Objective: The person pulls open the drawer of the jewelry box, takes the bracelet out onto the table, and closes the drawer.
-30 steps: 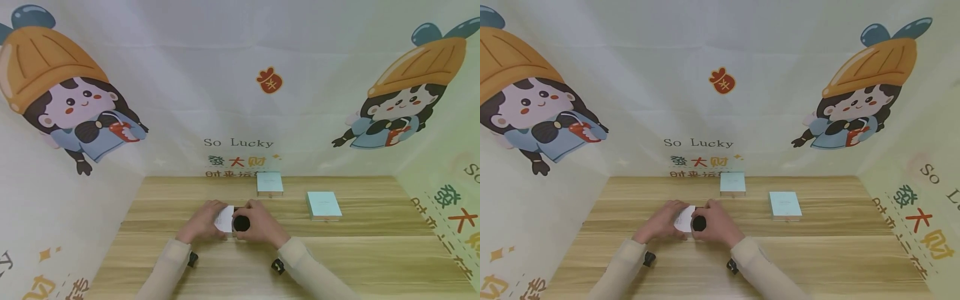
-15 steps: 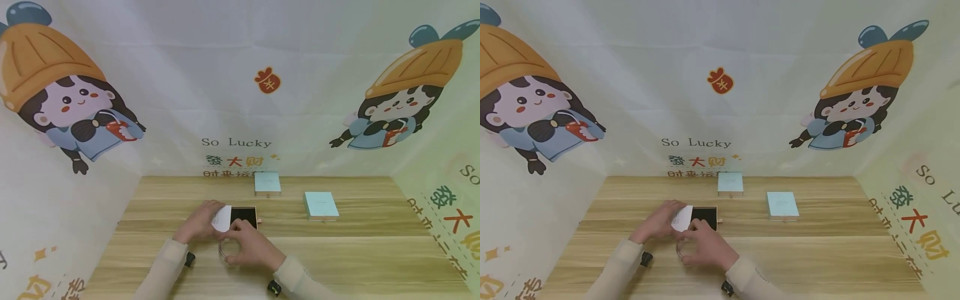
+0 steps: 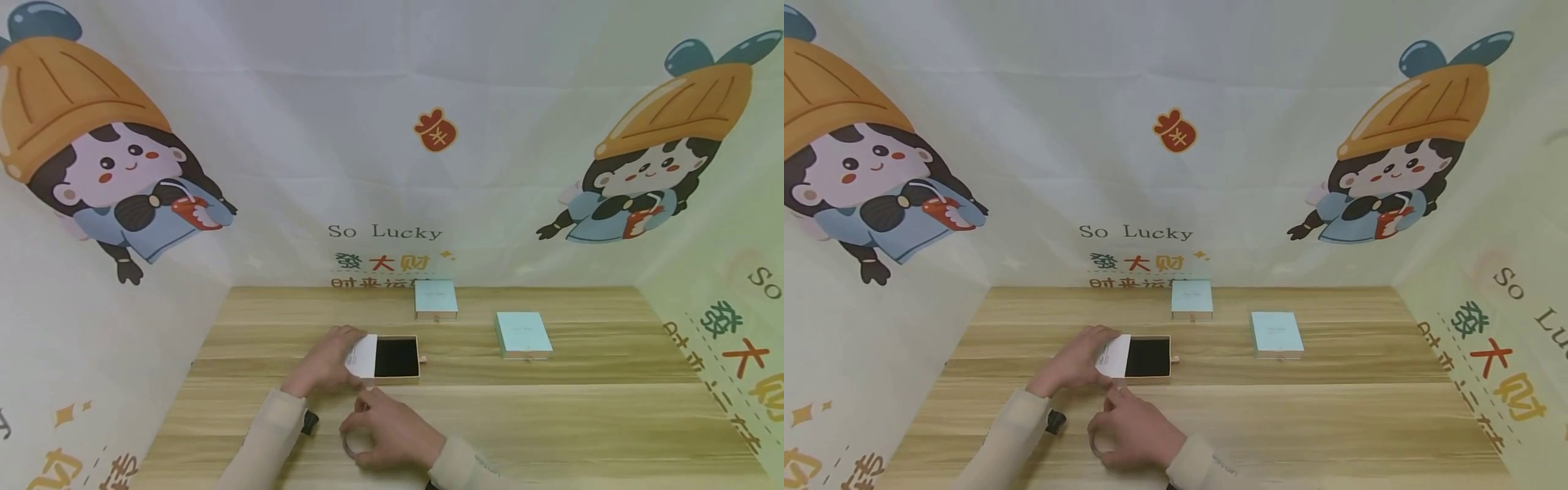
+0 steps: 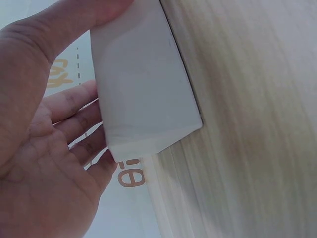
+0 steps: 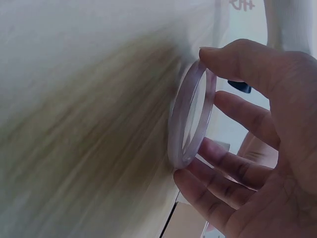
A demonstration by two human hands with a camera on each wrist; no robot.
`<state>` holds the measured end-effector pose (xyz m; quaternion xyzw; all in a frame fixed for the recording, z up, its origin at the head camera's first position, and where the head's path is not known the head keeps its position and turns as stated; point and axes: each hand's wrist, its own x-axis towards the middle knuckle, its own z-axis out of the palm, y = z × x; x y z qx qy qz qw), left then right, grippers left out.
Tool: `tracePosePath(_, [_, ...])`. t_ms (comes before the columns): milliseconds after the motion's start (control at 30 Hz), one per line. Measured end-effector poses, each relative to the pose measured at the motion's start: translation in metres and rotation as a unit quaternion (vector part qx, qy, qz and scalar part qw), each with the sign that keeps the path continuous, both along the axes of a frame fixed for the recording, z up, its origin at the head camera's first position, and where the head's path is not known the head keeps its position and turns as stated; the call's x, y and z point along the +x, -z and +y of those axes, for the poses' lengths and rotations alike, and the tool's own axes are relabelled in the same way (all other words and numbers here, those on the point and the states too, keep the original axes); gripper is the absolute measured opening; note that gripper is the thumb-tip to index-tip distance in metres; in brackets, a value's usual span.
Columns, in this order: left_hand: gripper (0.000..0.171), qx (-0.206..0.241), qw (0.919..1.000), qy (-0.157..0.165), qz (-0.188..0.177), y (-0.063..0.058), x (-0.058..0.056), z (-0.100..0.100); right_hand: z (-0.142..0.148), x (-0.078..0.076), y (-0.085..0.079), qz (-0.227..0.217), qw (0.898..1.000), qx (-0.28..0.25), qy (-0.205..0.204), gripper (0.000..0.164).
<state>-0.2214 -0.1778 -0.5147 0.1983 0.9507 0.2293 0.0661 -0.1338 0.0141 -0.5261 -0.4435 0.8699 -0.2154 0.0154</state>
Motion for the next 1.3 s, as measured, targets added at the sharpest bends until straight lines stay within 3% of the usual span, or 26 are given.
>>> tracePosePath(400, [0.095,-0.01,0.9999,0.001,0.002,-0.001,0.001,0.0,-0.003,0.003,0.003,0.001,1.0,0.017,-0.001,0.031])
tracePosePath(733, [0.097,-0.013,0.9999,0.004,0.004,0.0,0.0,-0.001,0.0,0.002,0.002,-0.031,0.999,0.009,-0.011,0.035])
tracePosePath(1033, [0.1,-0.007,0.9999,0.006,0.006,0.001,-0.001,-0.001,0.011,-0.001,-0.003,0.033,0.999,-0.002,-0.032,0.033])
tracePosePath(1300, [0.093,-0.002,1.0,0.007,0.006,0.0,0.0,-0.001,0.023,-0.013,-0.009,0.009,0.998,-0.052,-0.042,0.034])
